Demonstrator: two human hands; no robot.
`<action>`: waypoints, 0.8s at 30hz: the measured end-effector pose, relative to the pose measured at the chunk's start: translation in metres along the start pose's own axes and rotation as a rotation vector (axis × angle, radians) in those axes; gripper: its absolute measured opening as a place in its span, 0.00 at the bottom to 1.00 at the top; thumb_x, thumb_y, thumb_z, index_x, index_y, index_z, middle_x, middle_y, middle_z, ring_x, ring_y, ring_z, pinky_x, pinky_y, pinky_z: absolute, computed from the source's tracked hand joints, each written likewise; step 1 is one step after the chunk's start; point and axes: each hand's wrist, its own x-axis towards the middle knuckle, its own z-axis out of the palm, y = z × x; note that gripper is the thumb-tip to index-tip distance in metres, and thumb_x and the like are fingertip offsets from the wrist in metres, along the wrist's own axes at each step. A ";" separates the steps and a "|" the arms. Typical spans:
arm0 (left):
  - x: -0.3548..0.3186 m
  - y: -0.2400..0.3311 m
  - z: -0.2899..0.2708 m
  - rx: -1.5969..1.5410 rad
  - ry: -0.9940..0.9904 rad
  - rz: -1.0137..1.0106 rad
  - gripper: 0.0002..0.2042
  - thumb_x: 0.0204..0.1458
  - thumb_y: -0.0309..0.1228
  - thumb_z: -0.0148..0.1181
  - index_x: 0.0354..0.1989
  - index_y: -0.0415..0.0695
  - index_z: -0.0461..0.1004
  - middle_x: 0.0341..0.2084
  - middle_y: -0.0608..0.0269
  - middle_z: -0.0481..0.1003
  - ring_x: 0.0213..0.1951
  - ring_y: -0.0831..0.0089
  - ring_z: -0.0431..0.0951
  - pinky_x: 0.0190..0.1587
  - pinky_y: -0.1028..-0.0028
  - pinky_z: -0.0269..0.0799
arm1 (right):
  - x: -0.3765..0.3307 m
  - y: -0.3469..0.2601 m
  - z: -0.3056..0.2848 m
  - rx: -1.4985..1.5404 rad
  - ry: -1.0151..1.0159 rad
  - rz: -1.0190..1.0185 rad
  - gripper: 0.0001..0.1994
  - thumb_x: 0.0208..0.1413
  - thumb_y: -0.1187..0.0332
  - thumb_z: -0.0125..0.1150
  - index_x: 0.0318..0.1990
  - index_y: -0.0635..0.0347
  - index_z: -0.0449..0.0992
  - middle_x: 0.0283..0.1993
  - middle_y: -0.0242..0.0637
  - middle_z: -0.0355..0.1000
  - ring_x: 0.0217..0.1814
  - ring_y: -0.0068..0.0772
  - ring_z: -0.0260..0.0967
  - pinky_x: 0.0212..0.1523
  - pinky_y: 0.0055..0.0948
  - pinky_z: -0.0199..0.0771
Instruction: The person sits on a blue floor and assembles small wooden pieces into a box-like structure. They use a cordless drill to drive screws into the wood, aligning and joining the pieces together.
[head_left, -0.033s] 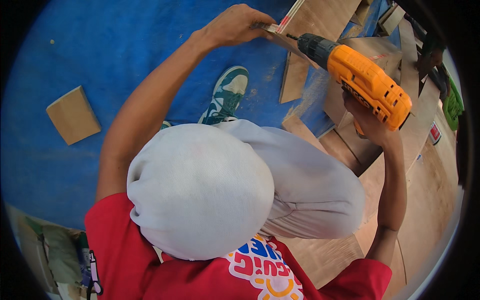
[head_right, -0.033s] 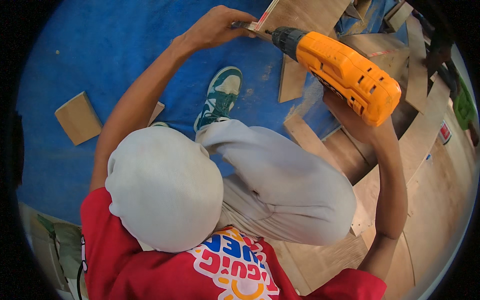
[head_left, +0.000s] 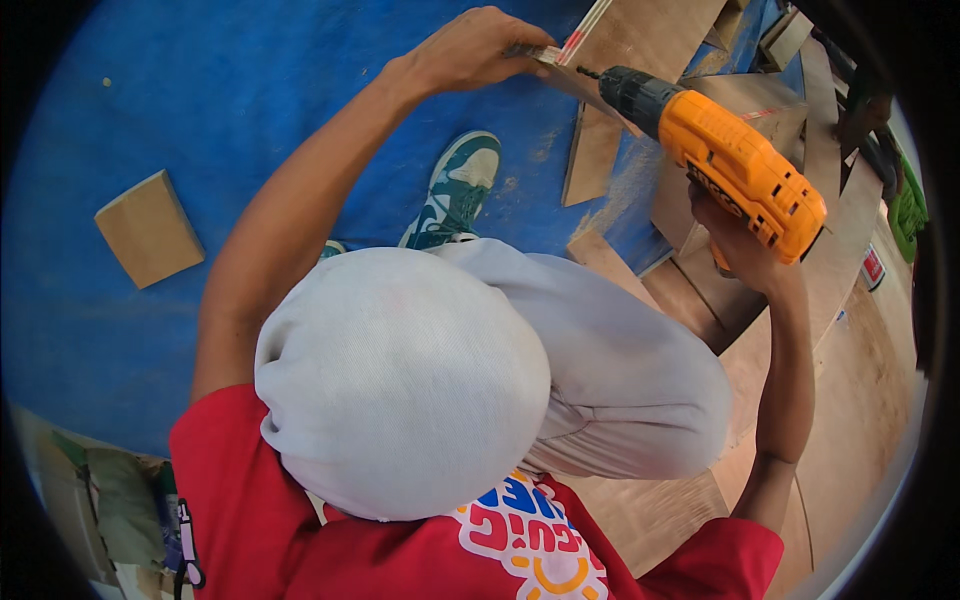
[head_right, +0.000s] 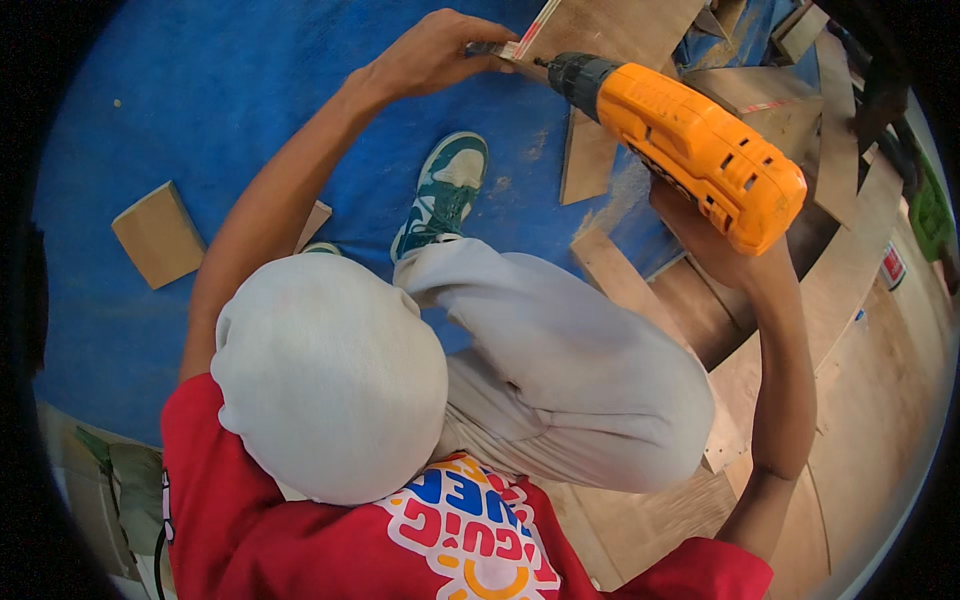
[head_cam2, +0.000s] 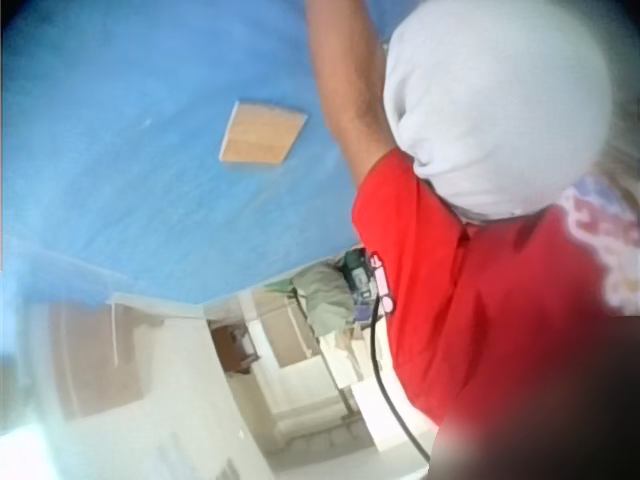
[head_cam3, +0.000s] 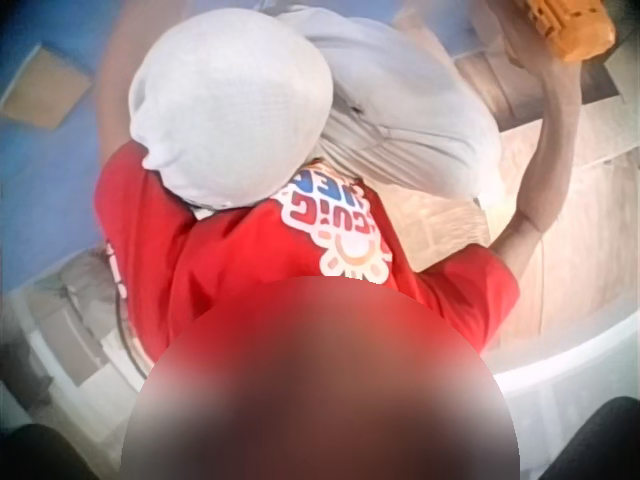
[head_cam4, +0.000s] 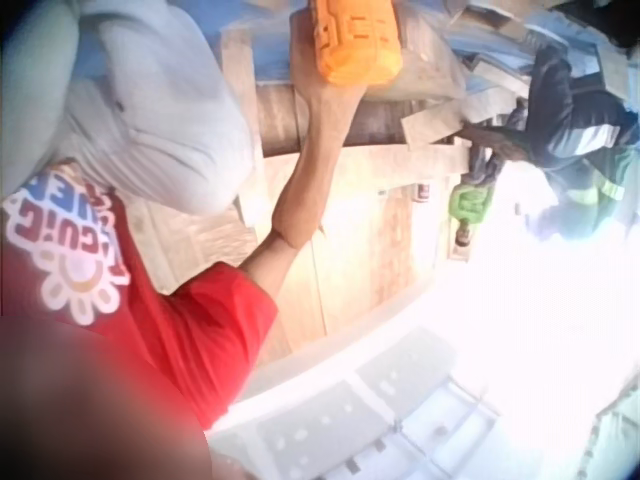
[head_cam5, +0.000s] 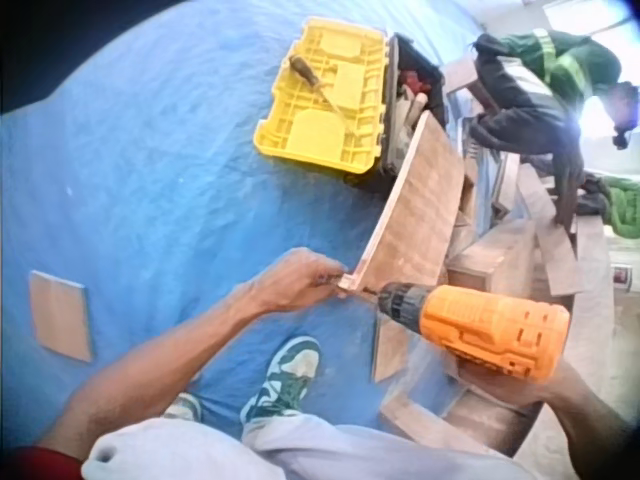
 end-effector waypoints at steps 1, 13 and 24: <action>0.002 -0.001 -0.005 -0.008 -0.018 0.006 0.09 0.55 0.31 0.65 0.41 0.42 0.81 0.32 0.46 0.80 0.35 0.47 0.81 0.37 0.57 0.76 | 0.001 0.002 0.000 0.015 0.010 -0.032 0.16 0.57 0.72 0.70 0.53 0.57 0.80 0.45 0.35 0.82 0.43 0.27 0.79 0.47 0.29 0.81; -0.003 -0.005 0.010 0.141 0.083 0.025 0.14 0.57 0.32 0.68 0.50 0.43 0.82 0.37 0.50 0.84 0.32 0.55 0.84 0.37 0.64 0.79 | 0.023 0.005 -0.008 0.051 -0.001 0.030 0.13 0.60 0.74 0.62 0.52 0.63 0.79 0.36 0.31 0.76 0.31 0.21 0.72 0.35 0.25 0.77; -0.004 -0.001 0.015 0.069 0.143 -0.005 0.12 0.56 0.34 0.68 0.47 0.47 0.83 0.31 0.53 0.83 0.31 0.53 0.83 0.37 0.61 0.78 | 0.027 -0.006 -0.013 0.067 -0.047 0.186 0.16 0.57 0.67 0.69 0.52 0.59 0.81 0.37 0.31 0.80 0.34 0.22 0.76 0.38 0.26 0.79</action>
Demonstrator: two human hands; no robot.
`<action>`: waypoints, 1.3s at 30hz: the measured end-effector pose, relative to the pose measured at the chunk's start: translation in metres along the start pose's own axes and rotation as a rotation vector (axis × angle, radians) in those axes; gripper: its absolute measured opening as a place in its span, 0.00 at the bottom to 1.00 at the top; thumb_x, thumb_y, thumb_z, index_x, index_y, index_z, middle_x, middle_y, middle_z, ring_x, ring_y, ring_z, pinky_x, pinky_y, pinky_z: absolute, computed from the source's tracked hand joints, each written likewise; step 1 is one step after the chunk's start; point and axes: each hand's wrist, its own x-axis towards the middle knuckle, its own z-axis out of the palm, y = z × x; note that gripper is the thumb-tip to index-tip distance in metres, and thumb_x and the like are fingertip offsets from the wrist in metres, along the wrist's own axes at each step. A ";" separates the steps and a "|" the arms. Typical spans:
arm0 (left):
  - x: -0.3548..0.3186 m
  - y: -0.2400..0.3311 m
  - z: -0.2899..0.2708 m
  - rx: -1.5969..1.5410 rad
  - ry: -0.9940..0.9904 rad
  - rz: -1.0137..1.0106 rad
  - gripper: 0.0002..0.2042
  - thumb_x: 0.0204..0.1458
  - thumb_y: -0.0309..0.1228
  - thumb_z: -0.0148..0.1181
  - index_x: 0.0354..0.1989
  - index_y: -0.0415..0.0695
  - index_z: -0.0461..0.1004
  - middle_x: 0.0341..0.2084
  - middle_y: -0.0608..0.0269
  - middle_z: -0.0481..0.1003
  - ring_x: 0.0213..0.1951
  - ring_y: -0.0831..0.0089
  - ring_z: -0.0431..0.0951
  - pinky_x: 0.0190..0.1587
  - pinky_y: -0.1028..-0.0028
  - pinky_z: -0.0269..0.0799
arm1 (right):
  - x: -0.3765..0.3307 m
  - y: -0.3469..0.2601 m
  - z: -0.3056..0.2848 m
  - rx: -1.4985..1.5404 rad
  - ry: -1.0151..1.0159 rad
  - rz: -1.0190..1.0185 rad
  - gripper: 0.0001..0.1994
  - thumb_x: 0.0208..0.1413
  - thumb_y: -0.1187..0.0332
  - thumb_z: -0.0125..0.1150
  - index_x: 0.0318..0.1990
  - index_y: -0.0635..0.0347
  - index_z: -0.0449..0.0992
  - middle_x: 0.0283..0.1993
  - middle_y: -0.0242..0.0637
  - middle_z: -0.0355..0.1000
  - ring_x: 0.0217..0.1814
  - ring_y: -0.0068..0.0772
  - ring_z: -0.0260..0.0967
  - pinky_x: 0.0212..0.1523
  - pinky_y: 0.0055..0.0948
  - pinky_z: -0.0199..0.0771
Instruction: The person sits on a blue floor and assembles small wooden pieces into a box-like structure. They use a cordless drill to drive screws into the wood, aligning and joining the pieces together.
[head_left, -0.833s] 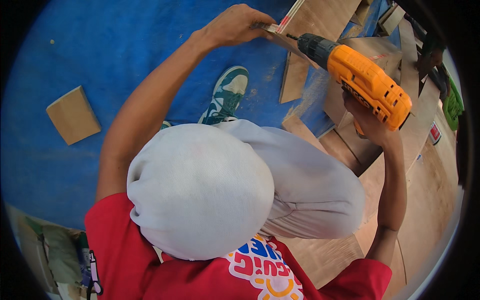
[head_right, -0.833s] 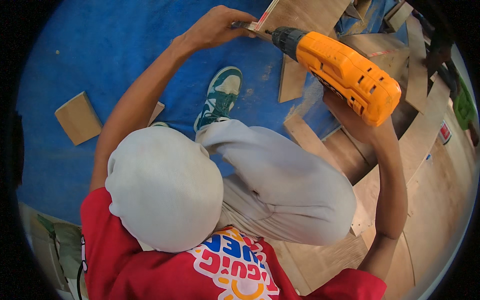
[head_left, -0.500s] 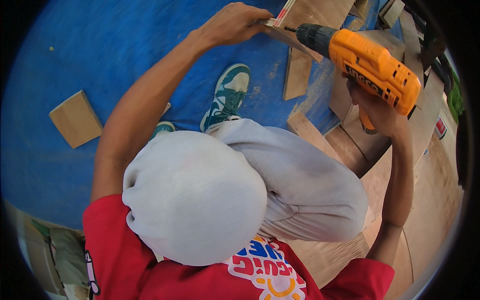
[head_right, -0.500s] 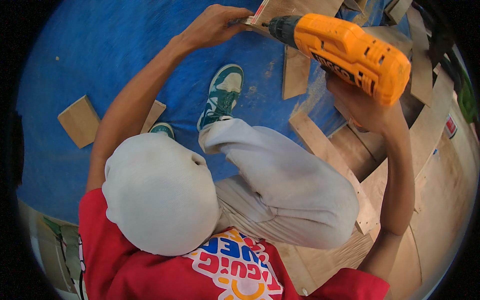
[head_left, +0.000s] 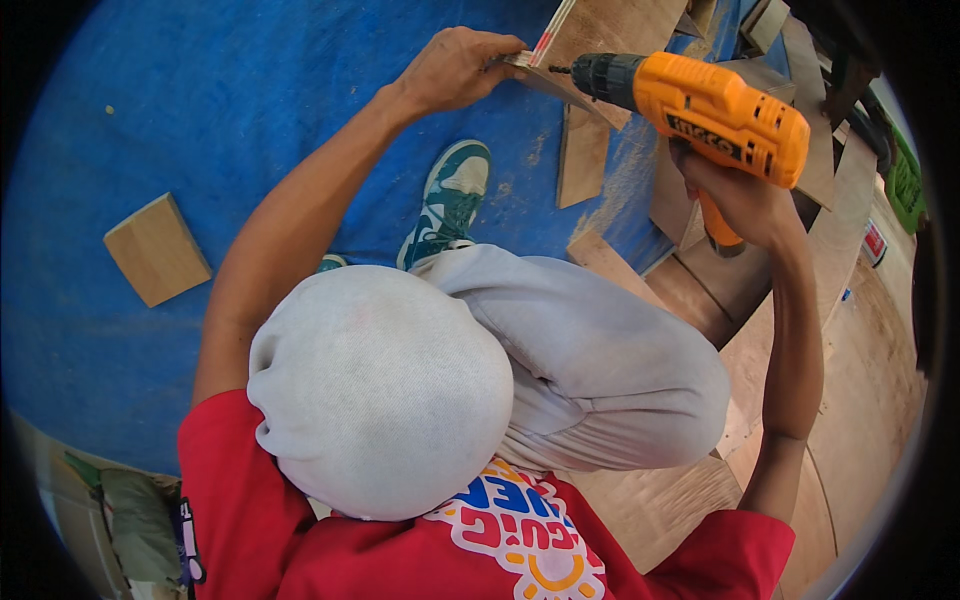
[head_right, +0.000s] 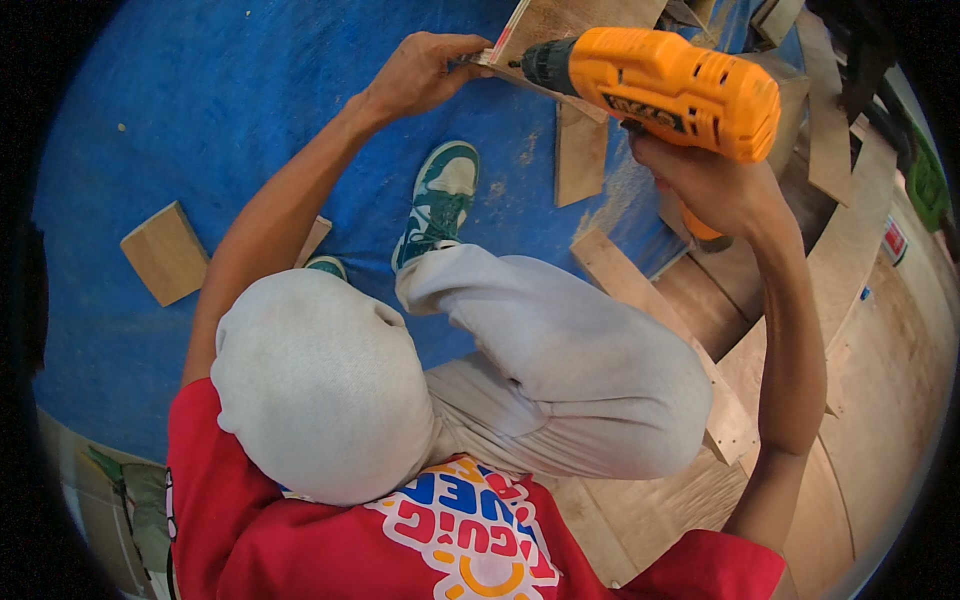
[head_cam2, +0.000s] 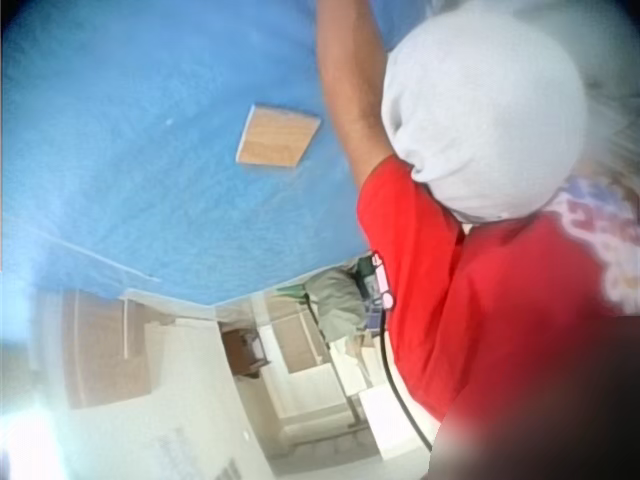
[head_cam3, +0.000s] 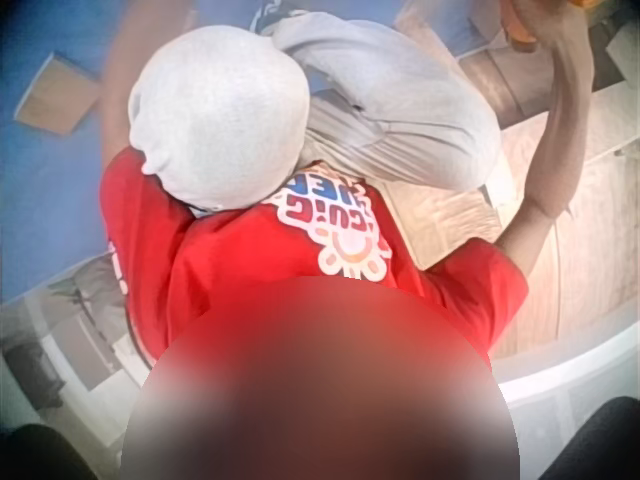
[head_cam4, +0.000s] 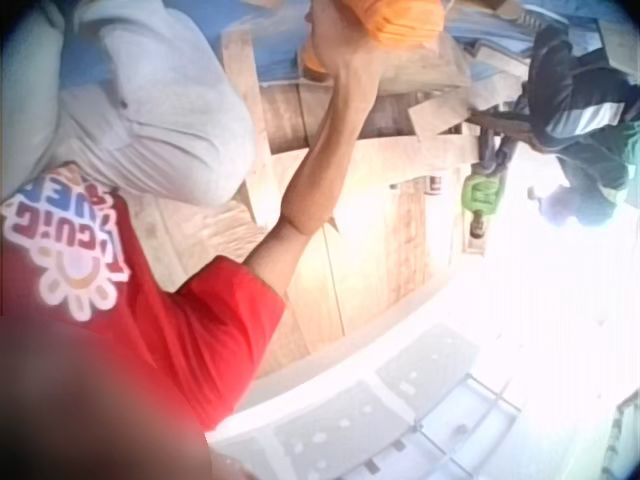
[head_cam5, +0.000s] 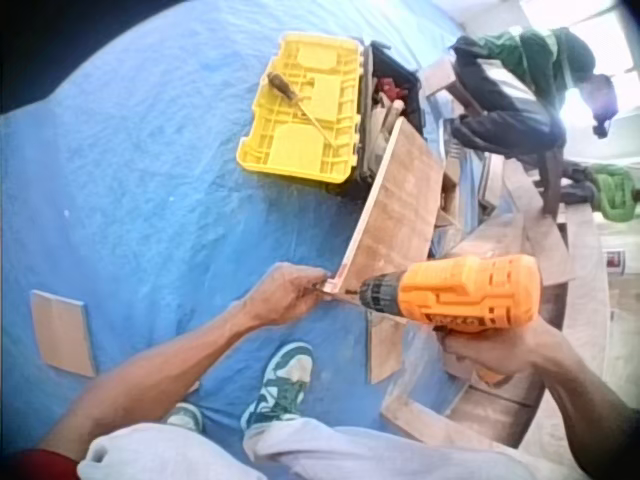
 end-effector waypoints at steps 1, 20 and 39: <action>-0.001 0.000 0.000 0.000 -0.004 -0.002 0.12 0.55 0.34 0.68 0.47 0.47 0.83 0.31 0.53 0.83 0.31 0.53 0.83 0.37 0.61 0.78 | -0.002 0.000 0.002 -0.010 0.018 -0.101 0.15 0.58 0.68 0.68 0.52 0.60 0.80 0.35 0.30 0.79 0.32 0.21 0.75 0.36 0.26 0.79; 0.020 0.011 -0.023 -0.061 -0.198 -0.015 0.13 0.53 0.27 0.65 0.48 0.41 0.81 0.35 0.48 0.82 0.38 0.46 0.82 0.40 0.59 0.77 | -0.043 0.011 0.011 -0.268 0.202 -0.397 0.18 0.49 0.70 0.71 0.50 0.61 0.80 0.40 0.48 0.81 0.43 0.50 0.80 0.48 0.37 0.78; 0.023 0.025 -0.024 0.071 -0.357 -0.140 0.15 0.51 0.21 0.68 0.49 0.40 0.82 0.42 0.50 0.84 0.43 0.56 0.85 0.45 0.65 0.80 | 0.042 0.248 0.371 -0.055 0.775 0.147 0.26 0.56 0.71 0.60 0.64 0.59 0.72 0.44 0.43 0.69 0.51 0.46 0.67 0.60 0.44 0.60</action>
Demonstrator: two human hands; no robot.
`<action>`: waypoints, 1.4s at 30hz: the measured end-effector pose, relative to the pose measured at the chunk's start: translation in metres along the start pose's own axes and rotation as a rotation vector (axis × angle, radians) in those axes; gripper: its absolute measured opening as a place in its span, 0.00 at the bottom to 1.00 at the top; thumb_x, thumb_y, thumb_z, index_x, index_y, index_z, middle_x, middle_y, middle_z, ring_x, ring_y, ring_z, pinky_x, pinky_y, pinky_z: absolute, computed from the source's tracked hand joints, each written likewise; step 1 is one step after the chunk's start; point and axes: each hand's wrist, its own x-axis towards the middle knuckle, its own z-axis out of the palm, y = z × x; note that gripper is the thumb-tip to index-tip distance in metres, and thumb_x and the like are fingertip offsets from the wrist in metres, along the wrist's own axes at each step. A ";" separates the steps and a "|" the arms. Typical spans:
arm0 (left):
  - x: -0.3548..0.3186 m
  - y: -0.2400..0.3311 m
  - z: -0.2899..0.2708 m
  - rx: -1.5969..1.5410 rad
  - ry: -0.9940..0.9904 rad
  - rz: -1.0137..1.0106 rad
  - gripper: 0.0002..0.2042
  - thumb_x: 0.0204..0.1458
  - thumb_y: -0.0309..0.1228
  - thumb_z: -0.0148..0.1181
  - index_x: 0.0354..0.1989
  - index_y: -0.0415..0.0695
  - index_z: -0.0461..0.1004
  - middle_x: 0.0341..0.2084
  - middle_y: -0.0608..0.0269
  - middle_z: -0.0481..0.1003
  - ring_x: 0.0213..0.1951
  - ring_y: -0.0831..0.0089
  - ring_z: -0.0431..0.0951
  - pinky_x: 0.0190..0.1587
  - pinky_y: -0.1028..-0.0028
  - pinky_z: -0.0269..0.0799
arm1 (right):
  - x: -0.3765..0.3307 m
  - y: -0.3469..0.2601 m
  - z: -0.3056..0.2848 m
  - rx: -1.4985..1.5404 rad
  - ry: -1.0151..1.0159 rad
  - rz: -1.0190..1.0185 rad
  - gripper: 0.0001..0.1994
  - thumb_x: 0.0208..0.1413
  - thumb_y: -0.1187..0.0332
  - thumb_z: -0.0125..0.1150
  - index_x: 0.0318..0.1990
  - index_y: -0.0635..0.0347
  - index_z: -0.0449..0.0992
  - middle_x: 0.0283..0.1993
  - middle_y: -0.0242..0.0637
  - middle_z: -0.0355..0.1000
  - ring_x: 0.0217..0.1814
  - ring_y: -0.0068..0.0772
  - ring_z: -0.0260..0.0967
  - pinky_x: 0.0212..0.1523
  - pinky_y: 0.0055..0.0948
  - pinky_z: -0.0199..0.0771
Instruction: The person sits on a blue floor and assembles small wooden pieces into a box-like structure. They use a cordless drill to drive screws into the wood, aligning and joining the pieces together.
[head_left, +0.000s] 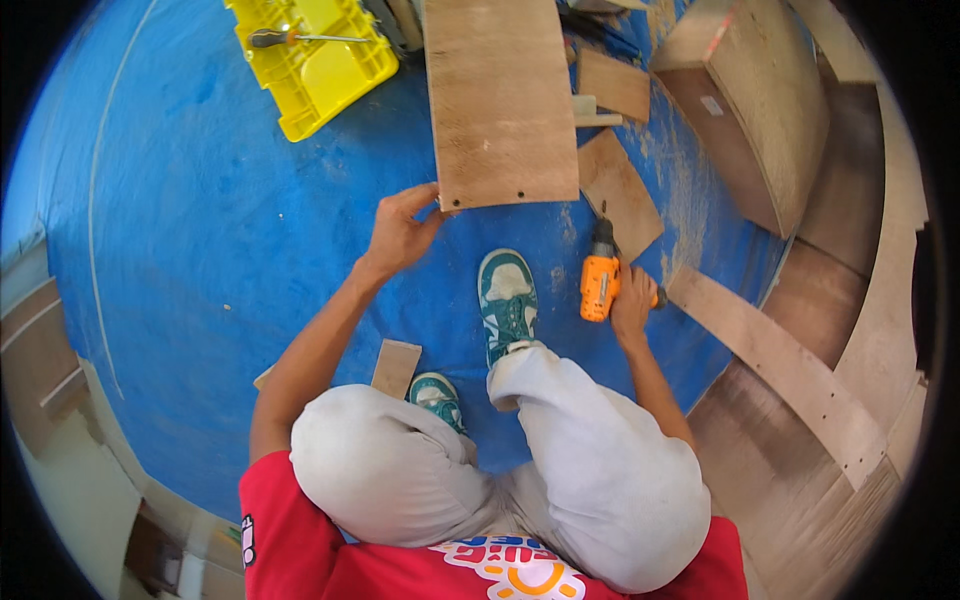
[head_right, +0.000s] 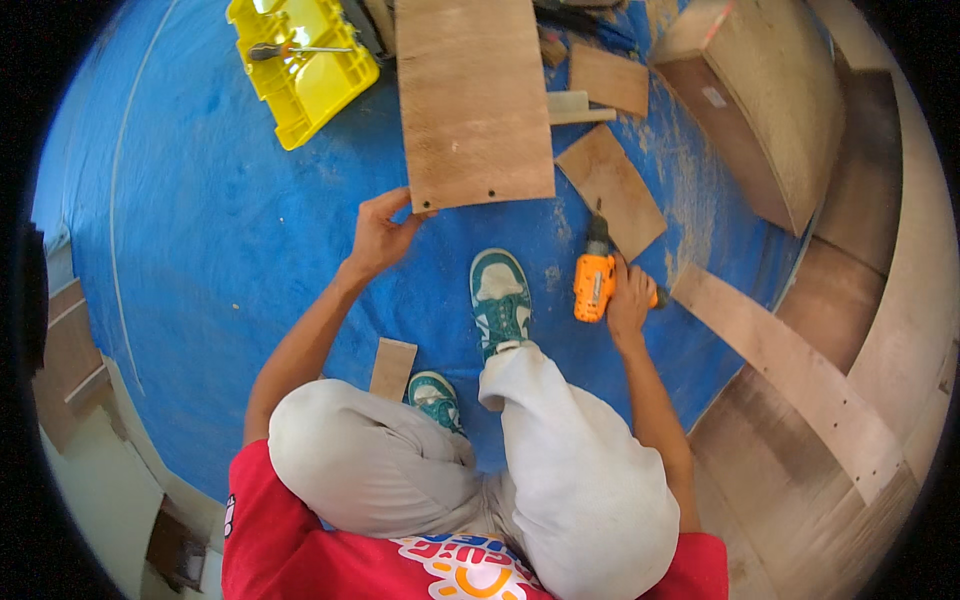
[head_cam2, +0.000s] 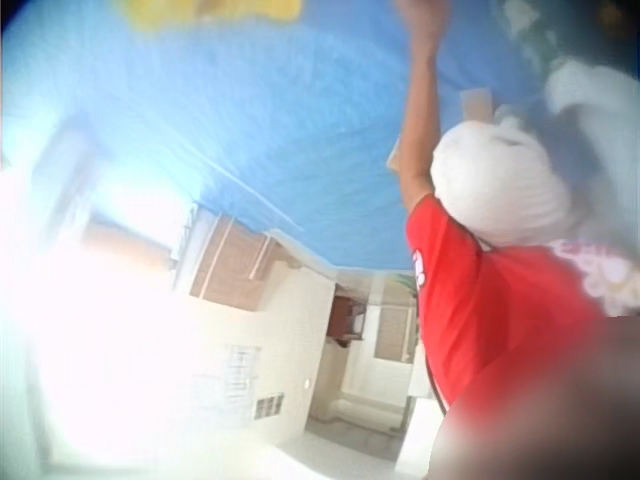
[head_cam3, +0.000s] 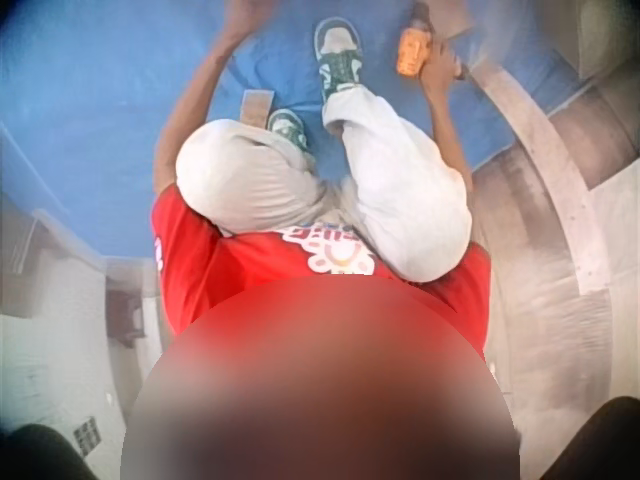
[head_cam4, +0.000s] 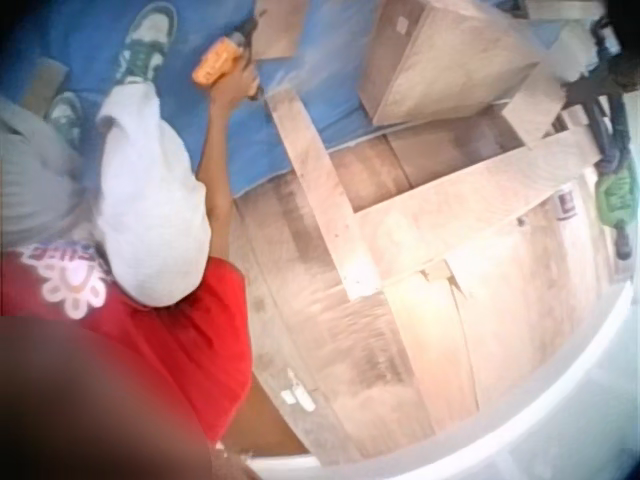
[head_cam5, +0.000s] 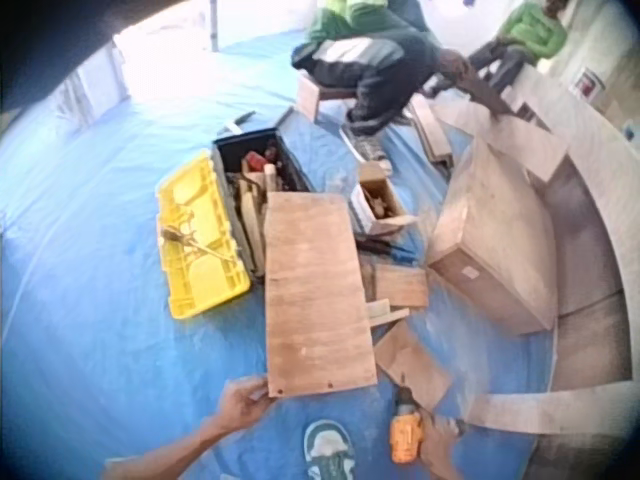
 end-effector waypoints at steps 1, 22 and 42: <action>0.001 0.000 -0.001 0.001 -0.017 -0.011 0.15 0.51 0.21 0.69 0.49 0.40 0.82 0.42 0.51 0.84 0.44 0.59 0.86 0.46 0.66 0.80 | 0.002 0.002 0.006 0.000 -0.021 -0.004 0.31 0.51 0.75 0.62 0.66 0.57 0.70 0.46 0.44 0.68 0.53 0.47 0.66 0.61 0.46 0.60; 0.008 0.016 0.017 -0.327 -0.019 -0.237 0.13 0.55 0.24 0.70 0.50 0.40 0.82 0.43 0.61 0.85 0.45 0.76 0.81 0.52 0.72 0.75 | 0.290 -0.177 -0.118 1.344 -0.096 0.224 0.35 0.59 0.53 0.70 0.69 0.61 0.66 0.63 0.54 0.71 0.66 0.45 0.70 0.66 0.39 0.68; 0.021 0.008 0.005 -0.253 -0.398 -0.230 0.19 0.50 0.31 0.77 0.49 0.38 0.81 0.41 0.57 0.85 0.41 0.69 0.82 0.49 0.66 0.78 | 0.288 -0.203 -0.119 0.991 0.164 -0.132 0.38 0.56 0.51 0.73 0.62 0.78 0.70 0.58 0.56 0.76 0.61 0.41 0.74 0.63 0.34 0.71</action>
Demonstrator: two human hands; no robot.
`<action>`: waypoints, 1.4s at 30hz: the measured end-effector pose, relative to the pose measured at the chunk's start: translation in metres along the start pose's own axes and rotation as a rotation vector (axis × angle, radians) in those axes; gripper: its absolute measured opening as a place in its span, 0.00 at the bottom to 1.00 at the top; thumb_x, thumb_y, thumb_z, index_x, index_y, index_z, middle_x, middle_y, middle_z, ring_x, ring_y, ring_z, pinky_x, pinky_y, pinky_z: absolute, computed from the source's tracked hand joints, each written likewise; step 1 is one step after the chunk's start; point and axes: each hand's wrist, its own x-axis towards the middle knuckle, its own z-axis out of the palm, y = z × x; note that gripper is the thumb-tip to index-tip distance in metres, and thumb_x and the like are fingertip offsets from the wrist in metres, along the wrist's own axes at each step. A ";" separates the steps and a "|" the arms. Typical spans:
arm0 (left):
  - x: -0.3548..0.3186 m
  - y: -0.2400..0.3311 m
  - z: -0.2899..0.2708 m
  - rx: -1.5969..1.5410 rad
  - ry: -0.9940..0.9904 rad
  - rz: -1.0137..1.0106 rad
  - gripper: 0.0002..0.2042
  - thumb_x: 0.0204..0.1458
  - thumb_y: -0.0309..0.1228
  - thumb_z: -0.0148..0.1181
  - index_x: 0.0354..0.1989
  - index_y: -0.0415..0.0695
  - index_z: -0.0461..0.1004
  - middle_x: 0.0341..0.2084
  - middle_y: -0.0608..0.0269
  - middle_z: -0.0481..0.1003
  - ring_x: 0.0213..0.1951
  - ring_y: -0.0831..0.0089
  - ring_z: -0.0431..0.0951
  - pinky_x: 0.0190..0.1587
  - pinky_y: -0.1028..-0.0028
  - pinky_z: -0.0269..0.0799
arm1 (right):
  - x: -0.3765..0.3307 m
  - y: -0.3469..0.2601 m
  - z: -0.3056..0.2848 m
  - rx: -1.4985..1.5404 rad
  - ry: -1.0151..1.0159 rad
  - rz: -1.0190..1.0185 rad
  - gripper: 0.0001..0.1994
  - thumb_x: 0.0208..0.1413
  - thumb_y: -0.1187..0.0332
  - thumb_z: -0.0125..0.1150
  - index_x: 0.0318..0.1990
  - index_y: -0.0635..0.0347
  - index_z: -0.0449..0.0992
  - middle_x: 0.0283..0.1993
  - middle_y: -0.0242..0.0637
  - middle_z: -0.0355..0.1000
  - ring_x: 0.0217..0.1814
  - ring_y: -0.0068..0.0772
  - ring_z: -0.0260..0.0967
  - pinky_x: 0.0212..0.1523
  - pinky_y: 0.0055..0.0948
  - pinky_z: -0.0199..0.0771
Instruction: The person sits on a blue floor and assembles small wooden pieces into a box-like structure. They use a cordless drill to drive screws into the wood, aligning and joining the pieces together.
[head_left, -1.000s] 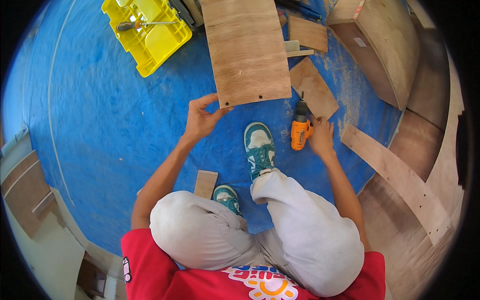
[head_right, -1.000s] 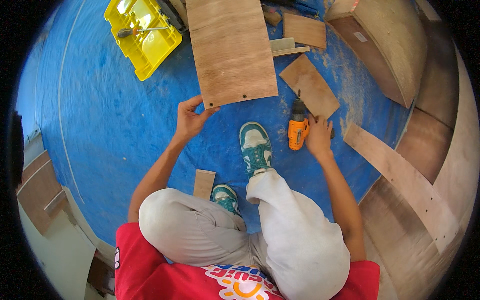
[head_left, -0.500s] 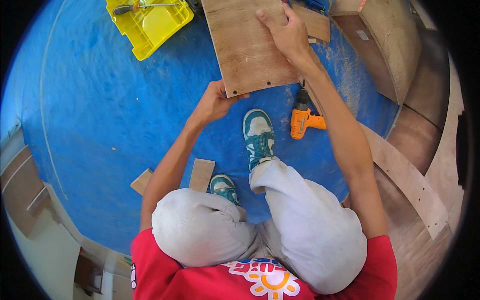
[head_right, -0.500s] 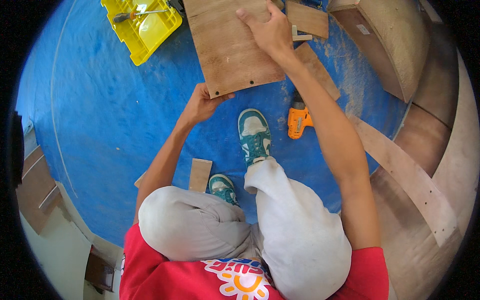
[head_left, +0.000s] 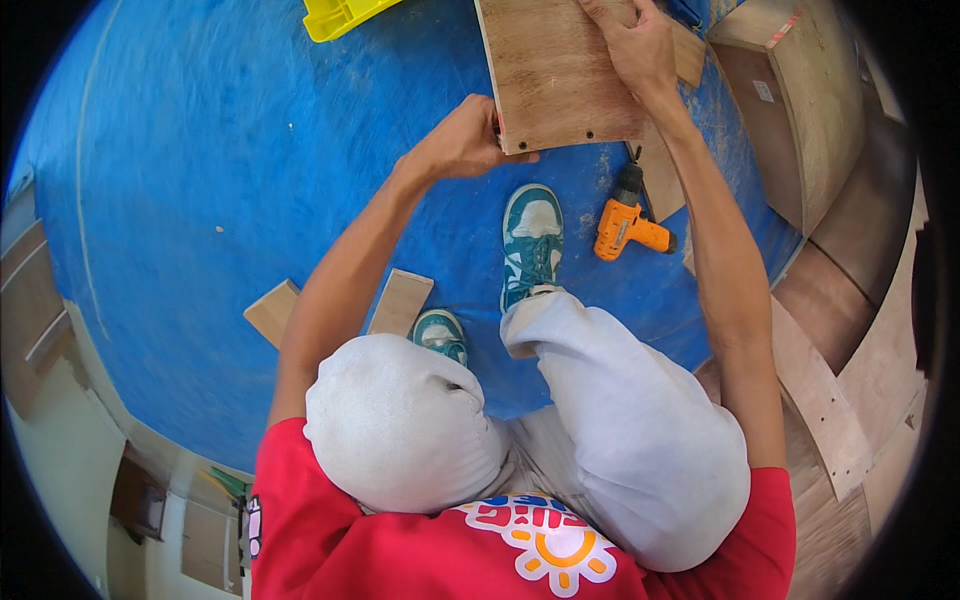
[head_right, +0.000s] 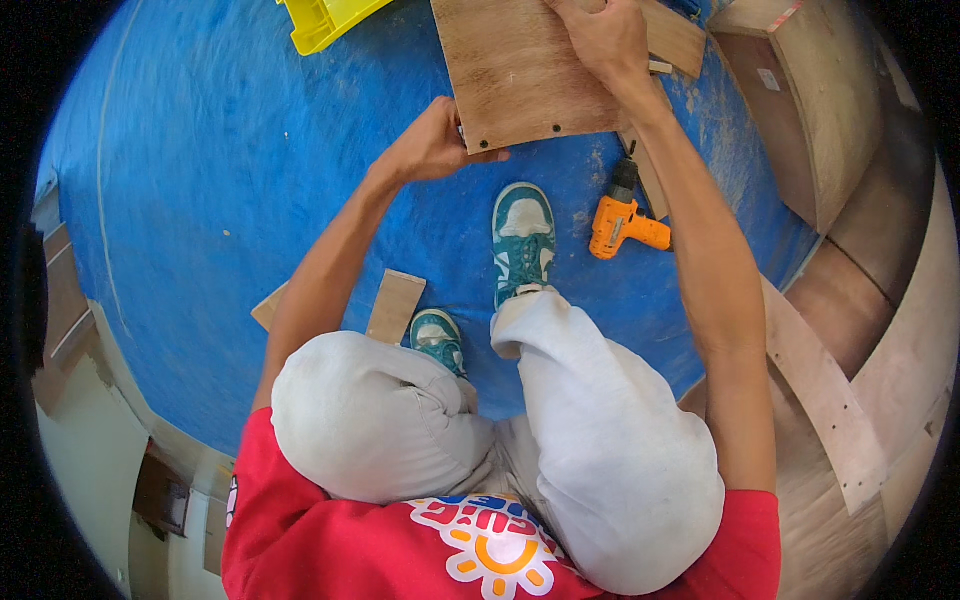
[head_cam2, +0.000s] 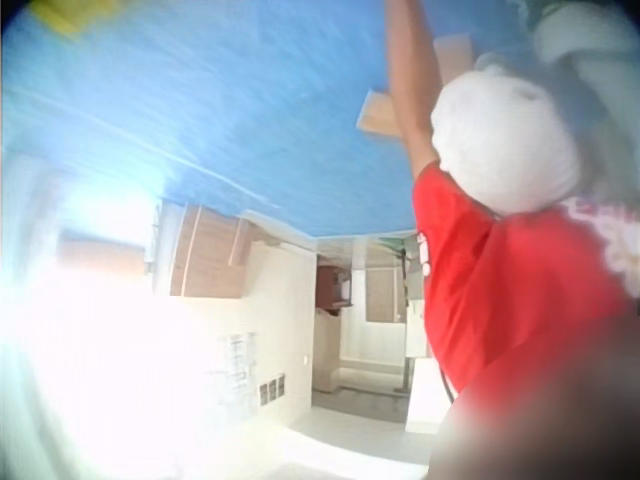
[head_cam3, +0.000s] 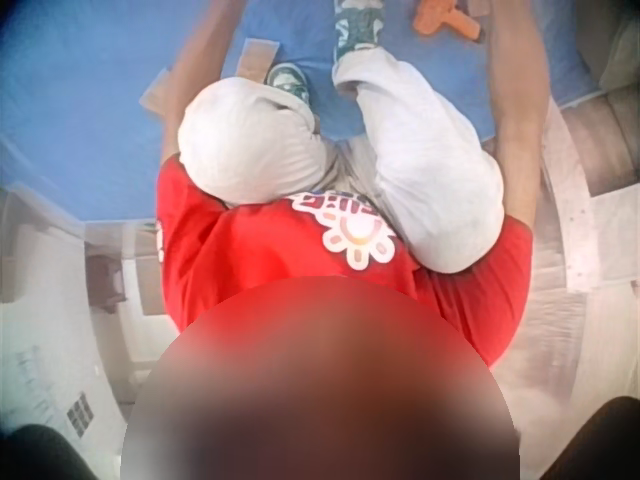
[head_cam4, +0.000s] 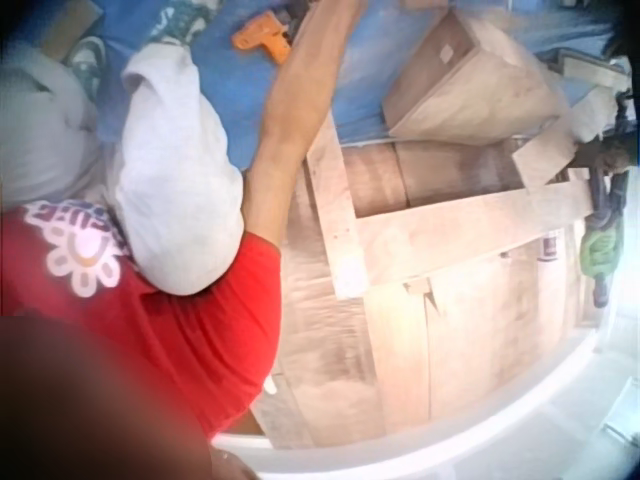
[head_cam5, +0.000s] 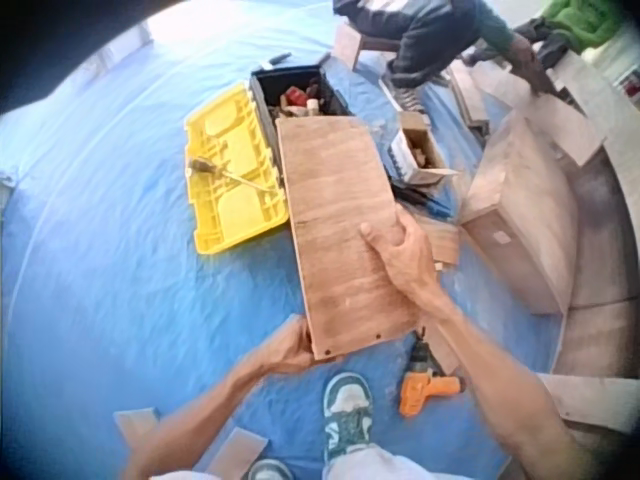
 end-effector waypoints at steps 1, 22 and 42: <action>0.001 -0.001 -0.001 -0.019 -0.003 0.024 0.19 0.49 0.30 0.77 0.49 0.38 0.81 0.41 0.57 0.85 0.41 0.69 0.82 0.50 0.67 0.78 | 0.000 0.001 0.000 -0.007 0.004 -0.009 0.39 0.56 0.51 0.73 0.62 0.78 0.70 0.58 0.57 0.76 0.61 0.42 0.74 0.63 0.34 0.71; -0.038 -0.011 -0.009 -1.045 0.230 0.009 0.29 0.60 0.40 0.69 0.65 0.38 0.69 0.62 0.56 0.73 0.64 0.60 0.72 0.69 0.55 0.63 | 0.025 0.015 0.028 -0.201 -0.086 -0.147 0.33 0.47 0.39 0.73 0.46 0.64 0.82 0.47 0.57 0.80 0.50 0.58 0.79 0.52 0.45 0.78; -0.027 0.070 -0.021 1.173 0.337 0.545 0.41 0.45 0.46 0.79 0.67 0.47 0.66 0.63 0.47 0.66 0.66 0.51 0.67 0.65 0.55 0.65 | -0.090 0.093 -0.029 0.197 -0.219 -0.218 0.40 0.38 0.67 0.82 0.62 0.66 0.71 0.56 0.50 0.78 0.59 0.42 0.75 0.60 0.40 0.74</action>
